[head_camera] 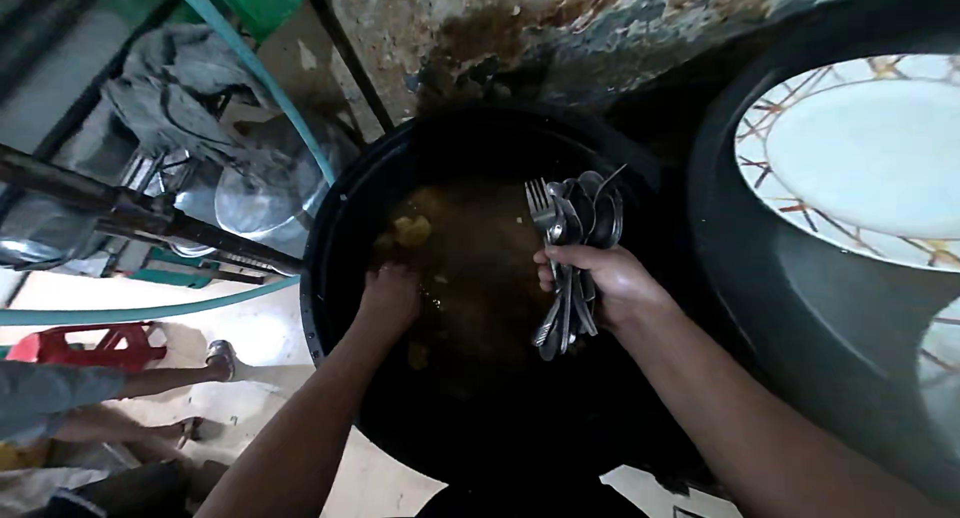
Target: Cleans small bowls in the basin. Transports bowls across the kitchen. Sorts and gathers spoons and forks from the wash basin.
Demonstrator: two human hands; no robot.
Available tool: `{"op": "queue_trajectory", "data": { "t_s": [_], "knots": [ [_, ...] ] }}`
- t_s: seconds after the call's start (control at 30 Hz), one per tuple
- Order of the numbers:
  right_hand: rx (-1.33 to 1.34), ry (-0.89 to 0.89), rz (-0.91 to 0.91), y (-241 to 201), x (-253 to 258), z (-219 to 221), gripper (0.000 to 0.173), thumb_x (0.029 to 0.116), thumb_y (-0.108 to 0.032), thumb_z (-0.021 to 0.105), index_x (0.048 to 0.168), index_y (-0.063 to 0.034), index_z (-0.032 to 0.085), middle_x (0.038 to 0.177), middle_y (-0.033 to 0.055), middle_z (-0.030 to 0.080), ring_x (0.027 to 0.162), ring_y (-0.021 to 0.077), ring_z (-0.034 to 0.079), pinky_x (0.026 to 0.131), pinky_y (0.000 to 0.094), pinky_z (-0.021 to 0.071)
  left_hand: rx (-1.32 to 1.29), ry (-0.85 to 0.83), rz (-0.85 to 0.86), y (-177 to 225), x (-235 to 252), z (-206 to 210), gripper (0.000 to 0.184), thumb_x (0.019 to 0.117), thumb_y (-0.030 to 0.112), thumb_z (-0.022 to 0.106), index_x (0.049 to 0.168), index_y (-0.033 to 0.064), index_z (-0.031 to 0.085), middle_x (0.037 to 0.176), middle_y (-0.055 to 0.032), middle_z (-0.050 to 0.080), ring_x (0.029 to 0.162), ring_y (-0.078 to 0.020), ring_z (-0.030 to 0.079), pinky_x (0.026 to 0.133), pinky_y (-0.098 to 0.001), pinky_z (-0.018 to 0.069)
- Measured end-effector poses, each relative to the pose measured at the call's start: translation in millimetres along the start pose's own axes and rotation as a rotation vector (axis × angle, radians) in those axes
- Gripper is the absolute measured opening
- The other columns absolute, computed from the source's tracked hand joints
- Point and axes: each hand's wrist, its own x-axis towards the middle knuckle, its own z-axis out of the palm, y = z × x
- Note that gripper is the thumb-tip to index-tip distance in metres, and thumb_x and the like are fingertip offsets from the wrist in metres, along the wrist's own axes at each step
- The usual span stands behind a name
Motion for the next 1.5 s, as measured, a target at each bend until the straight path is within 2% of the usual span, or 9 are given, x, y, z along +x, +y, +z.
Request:
{"op": "queue_trajectory", "data": {
  "t_s": [0.23,0.33,0.6,0.73,0.83,1.0,1.2,1.37,1.5],
  "knots": [
    [-0.046,0.033,0.013,0,-1,4,0.007,0.0967,0.002,0.057,0.096,0.0001,0.063,0.075,0.0104,0.07,0.057,0.0145,0.066,0.055,0.0263,0.0588,-0.122,-0.07,0.177,76,55,21,0.054,0.0966,0.021,0.07,0.148,0.015,0.054,0.15,-0.0162,0.05,0.134,-0.0413,0.052,0.102,-0.0606,0.0499],
    [-0.026,0.022,0.004,0,-1,3,0.007,0.0969,0.002,0.057,0.094,-0.0003,0.063,0.075,0.0099,0.069,0.057,0.0142,0.066,0.055,0.0259,0.0585,-0.124,-0.164,0.191,93,45,19,0.042,0.0984,0.018,0.067,0.14,0.013,0.06,0.137,-0.0184,0.061,0.122,-0.0415,0.061,0.098,-0.0626,0.0508],
    [0.013,0.015,-0.015,-2,-2,0,0.006,0.097,0.003,0.057,0.096,-0.0008,0.061,0.074,0.0084,0.068,0.056,0.0127,0.063,0.054,0.0251,0.0568,0.063,-0.195,0.404,55,31,9,0.045,0.1024,0.027,0.063,0.144,0.0105,0.058,0.151,-0.0196,0.05,0.138,-0.0431,0.048,0.108,-0.0676,0.0389],
    [0.017,-0.02,-0.019,0,1,-2,0.007,0.0963,0.004,0.056,0.094,0.0005,0.061,0.07,0.0089,0.067,0.055,0.0132,0.064,0.053,0.025,0.0568,0.19,-0.102,0.652,46,30,43,0.03,0.0963,0.014,0.069,0.126,0.0108,0.07,0.133,-0.0163,0.063,0.124,-0.0374,0.059,0.104,-0.0581,0.0488],
    [0.018,0.015,0.004,-1,0,-2,0.006,0.0977,0.002,0.057,0.095,0.0003,0.062,0.072,0.0086,0.067,0.056,0.0133,0.064,0.055,0.0249,0.0572,0.206,-0.047,0.556,53,38,23,0.03,0.0967,0.012,0.068,0.126,0.0127,0.07,0.135,-0.0148,0.062,0.127,-0.0379,0.058,0.105,-0.0576,0.0479],
    [0.063,0.07,0.028,-6,-1,1,0.006,0.0959,0.002,0.06,0.101,-0.0003,0.061,0.079,0.0098,0.07,0.061,0.0142,0.068,0.056,0.0261,0.0586,-0.173,0.127,0.379,59,21,-59,0.022,0.1031,0.016,0.06,0.117,0.0068,0.074,0.128,-0.0149,0.066,0.121,-0.031,0.062,0.104,-0.0513,0.05],
    [0.076,-0.112,0.05,-1,4,-5,0.015,0.0997,-0.004,0.053,0.11,0.0004,0.063,0.093,0.0151,0.073,0.078,0.0208,0.073,0.067,0.0312,0.061,-0.786,0.507,0.685,96,6,-78,0.009,0.0935,0.009,0.072,0.096,0.0036,0.078,0.1,-0.0072,0.068,0.094,-0.0088,0.064,0.084,-0.0229,0.0538],
    [0.03,-0.211,0.051,-2,-2,-4,0.016,0.0986,-0.001,0.052,0.109,-0.0035,0.064,0.087,0.0089,0.07,0.073,0.0165,0.07,0.068,0.0312,0.0624,-0.676,0.738,0.713,106,36,-71,0.016,0.0952,0.017,0.072,0.104,0.006,0.079,0.1,-0.0097,0.062,0.092,-0.0146,0.06,0.081,-0.0267,0.0528],
    [0.032,-0.092,-0.198,2,1,-6,0.011,0.0918,0.004,0.059,0.094,-0.0058,0.061,0.064,0.0032,0.062,0.053,0.0098,0.06,0.052,0.0237,0.0549,-0.924,0.558,0.511,97,58,-69,0.041,0.1083,0.026,0.048,0.14,0.0025,0.057,0.137,-0.0195,0.056,0.12,-0.0251,0.059,0.098,-0.0399,0.0523]
  ]
}}
